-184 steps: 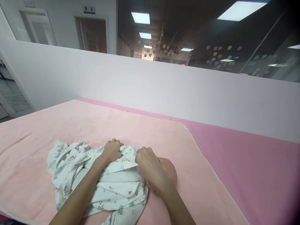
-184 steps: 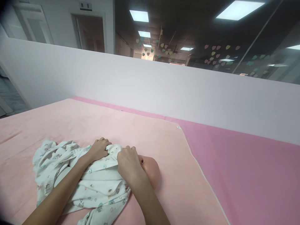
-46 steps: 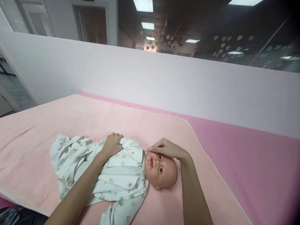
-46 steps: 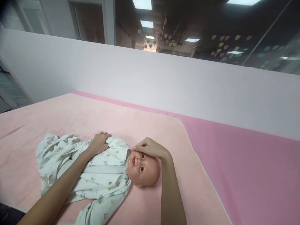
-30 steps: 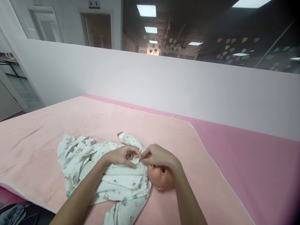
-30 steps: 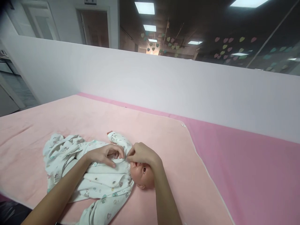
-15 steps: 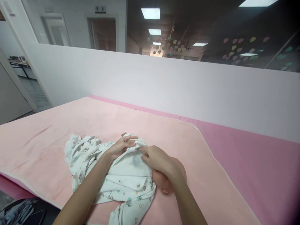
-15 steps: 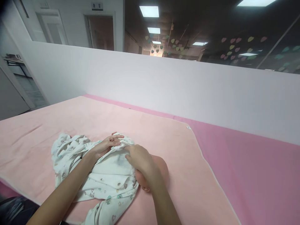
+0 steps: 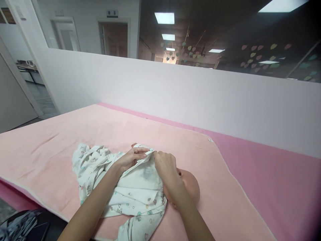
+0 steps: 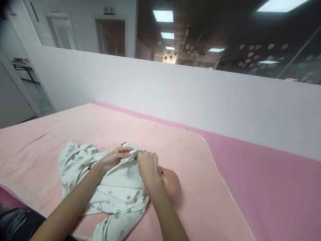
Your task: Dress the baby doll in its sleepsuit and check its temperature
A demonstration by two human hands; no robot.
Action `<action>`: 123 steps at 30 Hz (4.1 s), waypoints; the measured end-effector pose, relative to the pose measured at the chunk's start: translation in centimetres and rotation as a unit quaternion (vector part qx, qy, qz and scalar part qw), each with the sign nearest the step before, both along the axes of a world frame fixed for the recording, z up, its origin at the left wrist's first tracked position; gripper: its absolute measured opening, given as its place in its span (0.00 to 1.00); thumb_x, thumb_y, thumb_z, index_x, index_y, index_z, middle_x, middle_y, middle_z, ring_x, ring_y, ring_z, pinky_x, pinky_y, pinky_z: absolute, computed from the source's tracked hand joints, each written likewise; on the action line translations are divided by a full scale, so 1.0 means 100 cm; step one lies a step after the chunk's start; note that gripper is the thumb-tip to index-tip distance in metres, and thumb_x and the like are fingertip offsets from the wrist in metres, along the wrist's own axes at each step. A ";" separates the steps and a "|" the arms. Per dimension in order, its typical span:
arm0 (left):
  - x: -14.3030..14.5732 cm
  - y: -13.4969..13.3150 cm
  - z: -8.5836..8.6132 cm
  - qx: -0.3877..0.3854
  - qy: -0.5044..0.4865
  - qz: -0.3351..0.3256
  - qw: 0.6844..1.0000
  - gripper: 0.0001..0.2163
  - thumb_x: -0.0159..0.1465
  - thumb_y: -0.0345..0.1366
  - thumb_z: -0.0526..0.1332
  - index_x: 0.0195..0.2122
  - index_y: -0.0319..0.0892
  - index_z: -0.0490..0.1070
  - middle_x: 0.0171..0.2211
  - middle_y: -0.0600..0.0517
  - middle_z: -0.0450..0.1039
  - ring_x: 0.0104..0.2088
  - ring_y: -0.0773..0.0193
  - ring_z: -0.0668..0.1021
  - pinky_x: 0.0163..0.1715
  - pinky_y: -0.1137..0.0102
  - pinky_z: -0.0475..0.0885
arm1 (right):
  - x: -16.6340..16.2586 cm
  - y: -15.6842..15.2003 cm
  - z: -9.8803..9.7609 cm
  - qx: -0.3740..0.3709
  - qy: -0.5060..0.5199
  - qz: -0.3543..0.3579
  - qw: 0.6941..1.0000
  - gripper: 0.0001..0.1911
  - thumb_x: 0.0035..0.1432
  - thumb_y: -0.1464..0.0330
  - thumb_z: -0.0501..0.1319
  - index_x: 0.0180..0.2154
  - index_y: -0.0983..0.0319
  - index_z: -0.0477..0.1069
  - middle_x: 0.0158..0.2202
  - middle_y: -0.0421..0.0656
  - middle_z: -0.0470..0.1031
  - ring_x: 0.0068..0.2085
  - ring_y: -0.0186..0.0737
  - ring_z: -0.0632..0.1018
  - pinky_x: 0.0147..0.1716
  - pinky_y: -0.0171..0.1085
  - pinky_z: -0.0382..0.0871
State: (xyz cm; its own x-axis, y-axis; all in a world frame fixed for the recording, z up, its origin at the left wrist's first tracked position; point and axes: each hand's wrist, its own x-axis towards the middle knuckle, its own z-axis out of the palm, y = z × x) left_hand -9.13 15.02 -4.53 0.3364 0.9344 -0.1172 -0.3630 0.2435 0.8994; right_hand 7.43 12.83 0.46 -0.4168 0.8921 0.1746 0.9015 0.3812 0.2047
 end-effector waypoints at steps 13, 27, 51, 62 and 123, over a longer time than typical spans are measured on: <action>0.001 0.005 -0.008 0.067 0.071 -0.003 0.995 0.17 0.48 0.34 0.66 0.41 0.40 0.73 0.33 0.52 0.71 0.31 0.69 0.69 0.31 0.75 0.60 | 0.026 -0.018 0.041 -0.002 0.160 -0.014 0.987 0.10 0.61 0.71 0.48 0.32 0.62 0.67 0.32 0.43 0.72 0.32 0.36 0.74 0.27 0.33 0.61; 0.012 -0.013 0.006 0.287 0.331 -0.190 0.879 0.17 0.55 0.45 0.60 0.39 0.39 0.76 0.23 0.53 0.67 0.23 0.70 0.62 0.22 0.75 0.54 | 0.102 -0.104 0.062 -0.086 0.607 -0.029 0.789 0.12 0.48 0.60 0.62 0.32 0.62 0.74 0.30 0.44 0.75 0.31 0.38 0.75 0.34 0.37 0.70; 0.021 -0.030 0.021 0.324 0.362 -0.082 0.870 0.16 0.57 0.46 0.57 0.35 0.40 0.76 0.29 0.51 0.74 0.25 0.68 0.68 0.23 0.75 0.61 | 0.078 -0.148 -0.055 0.000 0.278 -0.252 0.927 0.15 0.58 0.63 0.49 0.37 0.59 0.72 0.20 0.40 0.72 0.22 0.37 0.72 0.20 0.31 0.53; 0.030 -0.030 0.011 0.355 0.368 -0.140 0.848 0.13 0.59 0.40 0.55 0.33 0.39 0.76 0.29 0.51 0.75 0.29 0.65 0.72 0.29 0.73 0.63 | 0.007 -0.116 -0.064 0.019 0.362 -0.039 0.931 0.14 0.51 0.75 0.51 0.37 0.61 0.71 0.24 0.39 0.73 0.23 0.33 0.71 0.23 0.30 0.60; -0.018 -0.038 0.005 0.259 0.217 -0.213 0.917 0.19 0.53 0.36 0.65 0.45 0.40 0.69 0.39 0.47 0.72 0.41 0.62 0.73 0.43 0.69 0.66 | -0.024 -0.092 -0.073 0.161 0.539 -0.043 0.826 0.13 0.60 0.69 0.50 0.44 0.64 0.66 0.35 0.47 0.73 0.34 0.37 0.74 0.32 0.34 0.68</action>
